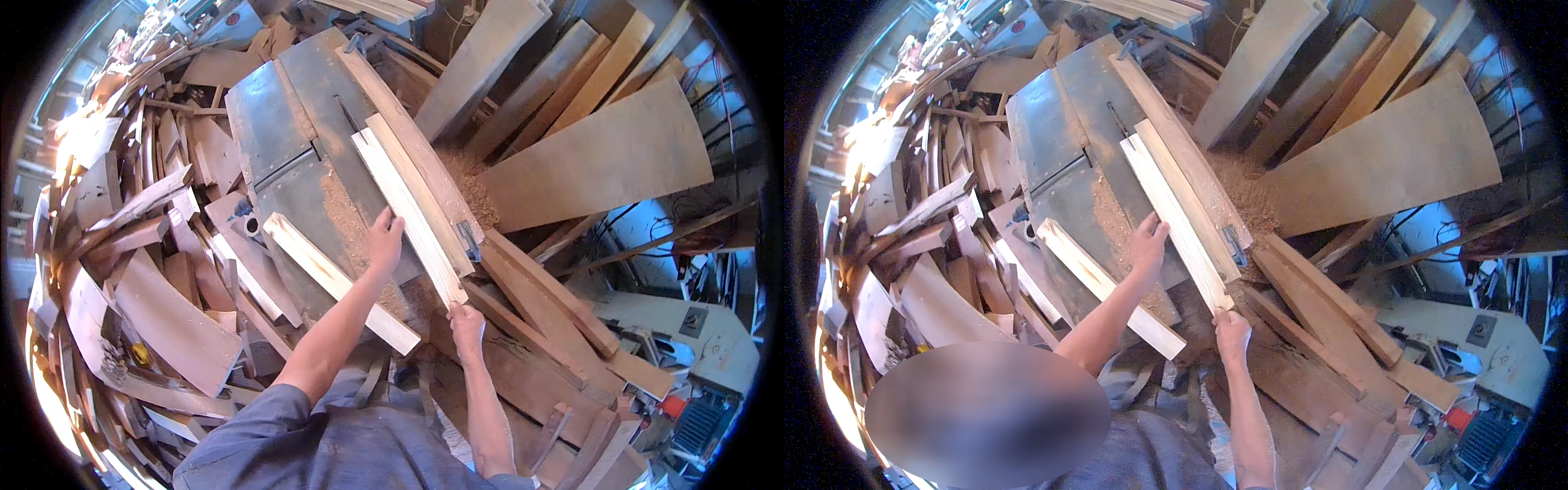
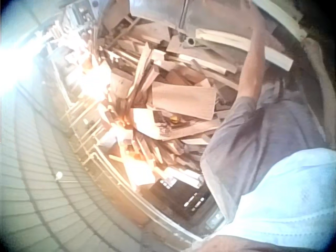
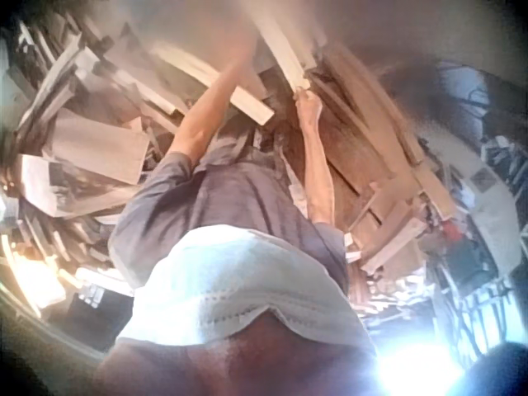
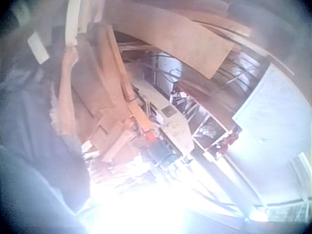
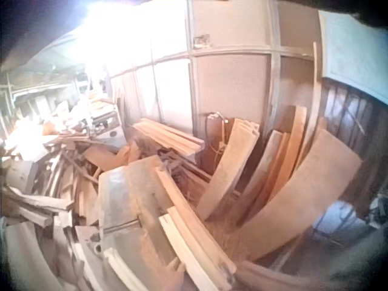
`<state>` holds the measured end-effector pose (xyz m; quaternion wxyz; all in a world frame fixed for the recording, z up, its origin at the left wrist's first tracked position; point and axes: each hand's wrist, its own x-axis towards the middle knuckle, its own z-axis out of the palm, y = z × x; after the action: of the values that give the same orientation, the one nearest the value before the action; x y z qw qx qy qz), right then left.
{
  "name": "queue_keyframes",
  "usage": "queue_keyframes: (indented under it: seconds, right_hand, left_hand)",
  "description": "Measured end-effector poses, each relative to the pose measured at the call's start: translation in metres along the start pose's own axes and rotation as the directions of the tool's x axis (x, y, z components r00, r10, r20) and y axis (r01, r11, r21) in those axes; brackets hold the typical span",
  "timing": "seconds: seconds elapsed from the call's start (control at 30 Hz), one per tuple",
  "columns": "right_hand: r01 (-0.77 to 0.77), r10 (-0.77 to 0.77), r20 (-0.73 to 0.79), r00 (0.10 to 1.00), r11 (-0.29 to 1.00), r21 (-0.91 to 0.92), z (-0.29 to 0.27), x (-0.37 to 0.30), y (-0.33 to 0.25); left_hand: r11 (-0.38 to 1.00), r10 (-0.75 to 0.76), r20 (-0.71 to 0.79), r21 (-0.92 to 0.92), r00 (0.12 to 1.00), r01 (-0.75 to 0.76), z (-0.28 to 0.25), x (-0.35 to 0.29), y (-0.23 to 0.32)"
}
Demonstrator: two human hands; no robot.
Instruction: The person selects wooden planks from a pile and uses a table saw to cut them into smaller pieces. They measure a piece of wood with a tape measure and continue cutting various planks, stacking the finished pieces on the saw table.
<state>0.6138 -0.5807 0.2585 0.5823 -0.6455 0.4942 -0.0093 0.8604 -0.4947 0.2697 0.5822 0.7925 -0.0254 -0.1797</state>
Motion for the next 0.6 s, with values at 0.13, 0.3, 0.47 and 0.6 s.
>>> queue_keyframes:
  seconds: [0.13, 0.3, 0.47, 0.6]
  right_hand:
    - [0.003, -0.004, 0.020, 1.000, 0.999, 0.037, 0.007, 0.009, 0.002]
    - [-0.043, 0.043, 0.038, 0.998, 0.999, 0.000, 0.010, 0.015, -0.010]
    - [-0.024, 0.025, 0.058, 0.998, 1.000, -0.003, 0.022, 0.023, -0.014]
    - [-0.023, 0.023, 0.043, 0.999, 1.000, 0.007, 0.026, 0.026, -0.022]
  left_hand:
    - [0.997, -0.028, -0.033, -0.073, 0.999, 0.025, 0.013, -0.025, -0.024]
    - [0.986, 0.000, -0.029, -0.166, 1.000, -0.005, 0.016, -0.021, -0.018]
    - [0.979, 0.067, -0.210, -0.176, 0.975, -0.105, 0.022, 0.001, -0.053]
    - [0.977, 0.055, -0.116, -0.198, 0.992, -0.077, 0.015, 0.007, -0.036]
